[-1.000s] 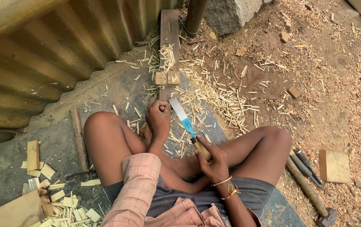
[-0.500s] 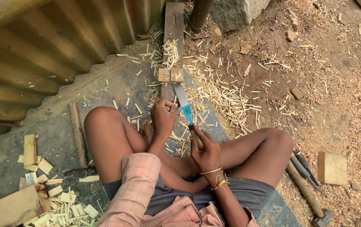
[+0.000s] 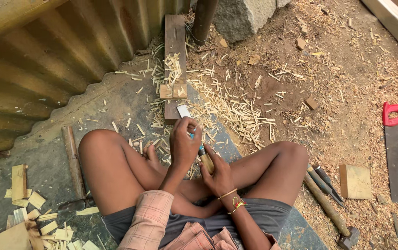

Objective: The person sits cross-legged on the ground and uses a chisel and a wooden mallet to carve a small rectangular piece of wood. They repeatedly position the chisel and strike it with the mallet to remove wood shavings, occasionally adjusting the wood's position.

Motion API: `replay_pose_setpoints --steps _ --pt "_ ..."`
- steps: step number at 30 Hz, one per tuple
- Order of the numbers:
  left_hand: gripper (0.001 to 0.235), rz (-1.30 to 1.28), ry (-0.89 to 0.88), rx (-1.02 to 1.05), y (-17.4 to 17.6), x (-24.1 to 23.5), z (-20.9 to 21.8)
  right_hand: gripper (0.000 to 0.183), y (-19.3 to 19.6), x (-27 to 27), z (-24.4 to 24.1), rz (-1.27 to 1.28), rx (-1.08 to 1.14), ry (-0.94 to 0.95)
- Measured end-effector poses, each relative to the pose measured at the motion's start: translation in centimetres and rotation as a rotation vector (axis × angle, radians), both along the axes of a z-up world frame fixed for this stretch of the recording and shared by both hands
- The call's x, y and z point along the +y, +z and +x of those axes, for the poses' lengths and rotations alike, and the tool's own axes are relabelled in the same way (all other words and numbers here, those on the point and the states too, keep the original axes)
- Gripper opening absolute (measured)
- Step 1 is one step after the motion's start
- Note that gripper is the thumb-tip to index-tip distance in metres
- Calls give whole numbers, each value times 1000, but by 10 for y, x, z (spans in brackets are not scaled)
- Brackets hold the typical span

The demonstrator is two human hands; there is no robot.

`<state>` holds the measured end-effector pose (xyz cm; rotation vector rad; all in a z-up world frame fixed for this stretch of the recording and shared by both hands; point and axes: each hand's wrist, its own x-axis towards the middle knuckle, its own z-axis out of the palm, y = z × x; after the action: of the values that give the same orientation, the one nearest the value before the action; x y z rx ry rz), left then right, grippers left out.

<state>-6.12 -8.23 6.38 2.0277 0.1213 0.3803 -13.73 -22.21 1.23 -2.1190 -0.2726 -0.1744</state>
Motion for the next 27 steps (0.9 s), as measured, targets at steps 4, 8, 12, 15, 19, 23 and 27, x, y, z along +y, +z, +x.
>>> replay_pose_setpoints --steps 4,8,12,15,19,23,27 --pt "12 69 -145 100 -6 -36 9 40 -20 -6 -9 -3 110 -40" --pt "15 161 -266 171 -11 -74 35 33 -33 -7 -6 45 177 -35" --pt "24 147 -333 238 -12 -82 43 35 -32 -5 -4 84 171 -43" --pt "14 110 -343 319 -14 -61 34 40 -28 -6 -1 65 237 -51" --pt "10 93 -257 364 -18 8 18 66 -45 -3 -2 58 349 -66" --pt "15 177 -53 381 -22 94 12 73 -88 -13 10 73 193 42" --pt "14 371 13 411 -35 157 20 72 -125 -21 24 204 385 92"
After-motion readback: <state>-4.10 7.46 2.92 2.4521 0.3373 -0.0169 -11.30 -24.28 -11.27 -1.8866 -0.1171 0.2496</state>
